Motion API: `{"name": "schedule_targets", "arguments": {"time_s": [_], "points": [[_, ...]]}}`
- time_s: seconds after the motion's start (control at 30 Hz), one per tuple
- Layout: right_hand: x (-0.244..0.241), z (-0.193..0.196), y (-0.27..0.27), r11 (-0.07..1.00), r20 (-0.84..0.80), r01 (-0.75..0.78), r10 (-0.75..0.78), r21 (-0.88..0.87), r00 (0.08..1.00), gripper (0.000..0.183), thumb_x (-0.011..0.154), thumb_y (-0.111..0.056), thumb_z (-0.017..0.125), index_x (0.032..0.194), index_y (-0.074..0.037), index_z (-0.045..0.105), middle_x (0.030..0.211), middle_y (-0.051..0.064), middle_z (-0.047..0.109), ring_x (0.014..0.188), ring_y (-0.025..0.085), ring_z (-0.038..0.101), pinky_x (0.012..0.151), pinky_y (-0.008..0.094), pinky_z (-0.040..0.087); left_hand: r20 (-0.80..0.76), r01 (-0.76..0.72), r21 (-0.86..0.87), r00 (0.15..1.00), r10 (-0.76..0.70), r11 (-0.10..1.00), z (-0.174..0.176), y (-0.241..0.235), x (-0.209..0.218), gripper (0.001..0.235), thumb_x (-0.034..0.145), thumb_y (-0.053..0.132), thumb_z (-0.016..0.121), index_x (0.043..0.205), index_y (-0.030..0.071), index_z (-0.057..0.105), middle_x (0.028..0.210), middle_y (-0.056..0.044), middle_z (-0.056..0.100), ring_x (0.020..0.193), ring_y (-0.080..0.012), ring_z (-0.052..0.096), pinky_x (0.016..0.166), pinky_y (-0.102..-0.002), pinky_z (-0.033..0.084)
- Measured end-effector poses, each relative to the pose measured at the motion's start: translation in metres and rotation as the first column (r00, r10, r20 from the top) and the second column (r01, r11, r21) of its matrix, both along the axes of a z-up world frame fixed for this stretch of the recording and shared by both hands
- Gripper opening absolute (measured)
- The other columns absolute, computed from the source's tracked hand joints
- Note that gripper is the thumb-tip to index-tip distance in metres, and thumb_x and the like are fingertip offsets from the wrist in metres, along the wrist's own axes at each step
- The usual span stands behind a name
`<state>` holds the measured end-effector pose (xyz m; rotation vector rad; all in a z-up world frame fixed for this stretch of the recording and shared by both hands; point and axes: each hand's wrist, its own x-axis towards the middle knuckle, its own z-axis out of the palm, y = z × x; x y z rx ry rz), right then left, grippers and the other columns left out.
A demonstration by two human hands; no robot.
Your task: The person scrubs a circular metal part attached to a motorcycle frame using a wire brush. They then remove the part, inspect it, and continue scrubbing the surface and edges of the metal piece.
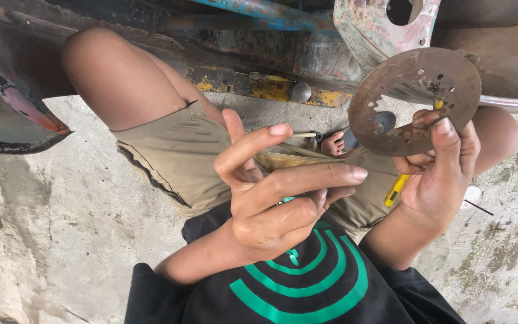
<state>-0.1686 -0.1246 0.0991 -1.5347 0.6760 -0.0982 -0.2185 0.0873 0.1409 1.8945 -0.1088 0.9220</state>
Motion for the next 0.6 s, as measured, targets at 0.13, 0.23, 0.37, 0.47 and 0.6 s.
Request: {"name": "schedule_targets", "arguments": {"time_s": [0.13, 0.23, 0.37, 0.47, 0.6], "points": [[0.002, 0.003, 0.001, 0.996, -0.027, -0.089, 0.089, -0.013, 0.996, 0.029, 0.091, -0.041, 0.073, 0.107, -0.018, 0.065, 0.097, 0.002, 0.069, 0.045, 0.004, 0.042, 0.035, 0.016, 0.042, -0.001, 0.024, -0.074, 1.0, -0.024, 0.997, 0.004, -0.001, 0.002, 0.044, 0.099, 0.012, 0.071, 0.064, 0.019, 0.046, 0.099, 0.012, 0.077, 0.128, -0.0266, 0.046, 0.128, -0.058, 0.016], [0.003, 0.002, 0.0, 0.988, -0.027, -0.154, 0.154, -0.02, 0.988, 0.029, 0.092, -0.044, 0.071, 0.101, -0.016, 0.065, 0.094, 0.001, 0.067, 0.045, 0.004, 0.043, 0.033, 0.015, 0.039, -0.009, 0.061, -0.134, 0.998, -0.063, 0.989, 0.007, -0.001, 0.003, 0.044, 0.099, 0.009, 0.068, 0.063, 0.018, 0.045, 0.1, 0.008, 0.078, 0.13, -0.0259, 0.045, 0.13, -0.056, 0.014], [0.003, 0.0, -0.002, 0.979, -0.018, -0.199, 0.199, -0.032, 0.98, 0.028, 0.094, -0.043, 0.07, 0.102, -0.016, 0.065, 0.092, 0.001, 0.066, 0.042, 0.002, 0.038, 0.032, 0.014, 0.037, -0.03, 0.097, -0.146, 0.994, -0.103, 0.984, 0.006, 0.001, 0.003, 0.048, 0.099, 0.003, 0.067, 0.061, 0.018, 0.041, 0.102, 0.008, 0.078, 0.13, -0.0245, 0.043, 0.13, -0.055, 0.013], [0.002, 0.0, 0.002, 0.967, 0.065, -0.25, 0.247, 0.047, 0.967, 0.025, 0.097, -0.038, 0.069, 0.1, -0.013, 0.065, 0.087, 0.001, 0.067, 0.04, -0.002, 0.031, 0.031, 0.015, 0.028, -0.03, 0.098, -0.087, 0.994, -0.101, 0.991, 0.002, 0.004, 0.005, 0.033, 0.099, 0.02, 0.069, 0.076, 0.019, 0.046, 0.106, 0.005, 0.078, 0.132, -0.0257, 0.043, 0.129, -0.055, 0.014], [-0.008, -0.006, 0.001, 0.987, 0.025, -0.158, 0.157, 0.036, 0.987, 0.03, 0.098, -0.032, 0.071, 0.123, -0.016, 0.068, 0.099, 0.002, 0.076, 0.055, 0.006, 0.067, 0.048, 0.015, 0.061, -0.234, 0.152, -0.135, 0.955, -0.18, 0.979, 0.001, 0.012, 0.007, 0.039, 0.085, 0.027, 0.087, 0.064, 0.016, 0.056, 0.124, -0.004, 0.064, 0.136, -0.025, 0.04, 0.127, -0.057, 0.027]]}}
